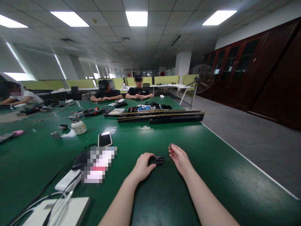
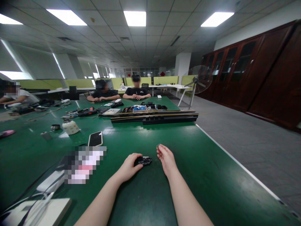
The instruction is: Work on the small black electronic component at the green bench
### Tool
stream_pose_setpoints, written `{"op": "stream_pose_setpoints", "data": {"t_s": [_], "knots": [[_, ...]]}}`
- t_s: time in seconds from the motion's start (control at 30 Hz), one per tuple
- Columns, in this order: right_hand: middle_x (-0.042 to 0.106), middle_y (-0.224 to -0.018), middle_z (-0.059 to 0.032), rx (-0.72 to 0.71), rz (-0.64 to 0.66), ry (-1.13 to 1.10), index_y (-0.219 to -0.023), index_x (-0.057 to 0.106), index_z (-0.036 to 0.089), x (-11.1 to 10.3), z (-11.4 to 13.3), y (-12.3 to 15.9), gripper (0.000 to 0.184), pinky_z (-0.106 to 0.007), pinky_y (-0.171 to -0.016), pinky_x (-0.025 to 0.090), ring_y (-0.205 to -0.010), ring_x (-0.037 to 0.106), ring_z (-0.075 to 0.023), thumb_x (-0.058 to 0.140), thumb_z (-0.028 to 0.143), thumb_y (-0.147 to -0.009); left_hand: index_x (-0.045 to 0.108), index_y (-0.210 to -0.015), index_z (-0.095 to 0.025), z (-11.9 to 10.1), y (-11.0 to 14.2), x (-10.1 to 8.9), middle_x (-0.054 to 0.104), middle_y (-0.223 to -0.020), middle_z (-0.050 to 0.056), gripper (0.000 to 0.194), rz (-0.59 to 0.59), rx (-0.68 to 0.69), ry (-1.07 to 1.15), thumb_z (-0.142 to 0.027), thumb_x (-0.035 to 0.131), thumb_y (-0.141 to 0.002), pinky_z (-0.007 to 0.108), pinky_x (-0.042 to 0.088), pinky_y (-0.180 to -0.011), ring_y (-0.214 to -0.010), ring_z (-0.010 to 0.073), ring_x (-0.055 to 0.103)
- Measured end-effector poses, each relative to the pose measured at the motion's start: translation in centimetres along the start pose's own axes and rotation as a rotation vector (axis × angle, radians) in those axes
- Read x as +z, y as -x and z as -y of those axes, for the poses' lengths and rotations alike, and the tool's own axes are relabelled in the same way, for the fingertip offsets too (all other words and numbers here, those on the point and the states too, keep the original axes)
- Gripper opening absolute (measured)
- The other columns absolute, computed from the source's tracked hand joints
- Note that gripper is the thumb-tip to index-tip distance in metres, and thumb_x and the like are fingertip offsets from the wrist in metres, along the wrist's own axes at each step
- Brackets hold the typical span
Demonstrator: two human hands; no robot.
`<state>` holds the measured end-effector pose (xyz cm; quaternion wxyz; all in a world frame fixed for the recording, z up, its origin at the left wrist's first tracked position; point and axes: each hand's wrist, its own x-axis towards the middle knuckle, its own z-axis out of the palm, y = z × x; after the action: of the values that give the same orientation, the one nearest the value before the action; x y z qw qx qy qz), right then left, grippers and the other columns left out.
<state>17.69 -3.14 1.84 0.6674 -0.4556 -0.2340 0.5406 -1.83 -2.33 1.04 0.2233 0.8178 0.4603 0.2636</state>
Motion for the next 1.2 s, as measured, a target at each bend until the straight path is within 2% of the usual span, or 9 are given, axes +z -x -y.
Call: {"op": "stream_pose_setpoints", "data": {"t_s": [0.4, 0.8, 1.07, 1.2], "knots": [[0.072, -0.080, -0.0046, -0.026, 0.012, 0.056, -0.079, 0.065, 0.022, -0.40, -0.15, -0.37, 0.028, -0.030, -0.062, 0.050, -0.073, 0.065, -0.0196, 0.074, 0.039, -0.059, 0.056, -0.109, -0.019, 0.06, 0.03, 0.00, 0.060, -0.108, 0.007, 0.038, 0.000, 0.009, 0.001, -0.017, 0.065, -0.072, 0.034, 0.040, -0.090, -0.101, 0.0233, 0.053], [0.072, -0.078, -0.0040, -0.044, 0.006, 0.081, -0.080, 0.065, 0.022, -0.49, -0.29, -0.52, 0.031, -0.030, -0.062, 0.051, -0.071, 0.066, -0.0189, 0.075, 0.040, -0.058, 0.056, -0.110, -0.017, 0.22, 0.00, 0.14, 0.060, -0.108, 0.008, 0.039, -0.004, 0.017, -0.004, -0.016, 0.065, -0.072, 0.034, 0.040, -0.090, -0.102, 0.0234, 0.053], [0.072, -0.089, -0.0053, -0.112, 0.053, 0.219, -0.087, 0.066, 0.022, -0.34, -0.59, -0.40, 0.035, -0.029, -0.064, 0.050, -0.078, 0.066, -0.0196, 0.072, 0.044, -0.060, 0.057, -0.109, -0.019, -0.01, 0.07, 0.02, 0.060, -0.108, 0.007, 0.037, -0.006, 0.006, 0.004, -0.016, 0.064, -0.072, 0.035, 0.040, -0.090, -0.102, 0.0238, 0.053], [0.071, -0.095, -0.0058, -0.198, 0.127, 0.337, -0.093, 0.066, 0.022, 0.26, -0.61, 0.16, 0.040, -0.033, -0.075, 0.049, -0.090, 0.064, -0.0220, 0.071, 0.046, -0.061, 0.057, -0.109, -0.020, -0.03, 0.07, -0.01, 0.060, -0.109, 0.006, 0.037, -0.008, 0.009, 0.010, -0.016, 0.064, -0.073, 0.035, 0.040, -0.091, -0.103, 0.0235, 0.053]]}}
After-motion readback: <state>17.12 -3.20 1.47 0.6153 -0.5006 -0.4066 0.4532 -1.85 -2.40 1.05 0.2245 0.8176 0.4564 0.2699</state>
